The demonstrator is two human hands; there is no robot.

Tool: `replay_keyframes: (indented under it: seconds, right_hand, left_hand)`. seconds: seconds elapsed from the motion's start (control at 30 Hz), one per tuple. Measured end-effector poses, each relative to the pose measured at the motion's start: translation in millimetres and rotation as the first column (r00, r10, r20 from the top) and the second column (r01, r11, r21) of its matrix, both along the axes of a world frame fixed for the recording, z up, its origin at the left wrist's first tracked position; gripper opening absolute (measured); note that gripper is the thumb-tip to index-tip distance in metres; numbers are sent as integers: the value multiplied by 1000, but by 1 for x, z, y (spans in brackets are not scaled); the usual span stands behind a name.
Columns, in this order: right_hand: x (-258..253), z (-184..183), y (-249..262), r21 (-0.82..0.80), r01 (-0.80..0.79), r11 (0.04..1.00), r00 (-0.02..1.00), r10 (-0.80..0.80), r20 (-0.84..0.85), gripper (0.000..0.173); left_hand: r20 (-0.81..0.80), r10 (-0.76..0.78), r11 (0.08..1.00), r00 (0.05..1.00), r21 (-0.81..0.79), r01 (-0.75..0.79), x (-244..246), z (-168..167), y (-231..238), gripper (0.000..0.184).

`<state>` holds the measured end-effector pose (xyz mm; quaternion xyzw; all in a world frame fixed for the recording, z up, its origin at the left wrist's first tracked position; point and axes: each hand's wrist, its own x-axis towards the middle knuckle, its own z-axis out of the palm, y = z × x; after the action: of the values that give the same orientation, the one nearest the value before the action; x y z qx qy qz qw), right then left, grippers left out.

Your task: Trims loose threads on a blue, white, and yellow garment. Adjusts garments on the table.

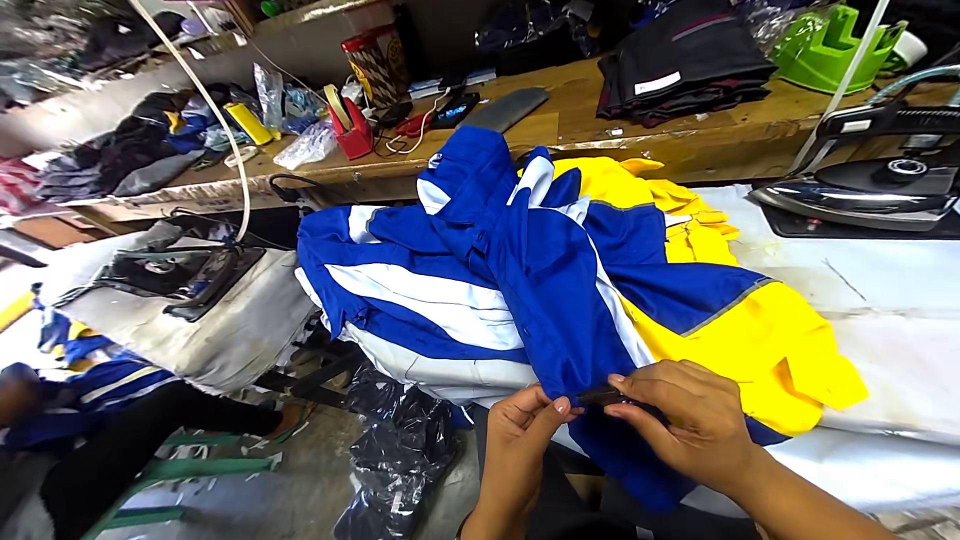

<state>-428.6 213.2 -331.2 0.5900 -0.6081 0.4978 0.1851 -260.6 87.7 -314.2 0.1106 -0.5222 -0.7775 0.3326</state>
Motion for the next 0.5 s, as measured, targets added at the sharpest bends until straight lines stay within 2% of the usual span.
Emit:
replay_keyframes:
  seconds: [0.2, 0.33, 0.5]
  right_hand:
    - [-12, 11, -1, 24, -13, 1000, 989, 17, -146, 29]
    - [-16, 17, -2, 66, -49, 997, 983, 60, -172, 29]
    - [-16, 17, -1, 72, -99, 993, 981, 109, -158, 28]
  left_hand:
    - [27, -26, 992, 999, -123, 30, 2, 2, -7, 13]
    - [45, -26, 970, 999, -241, 36, 4, 2, -12, 12]
    - [27, -54, 984, 998, -169, 58, 4, 2, -12, 14]
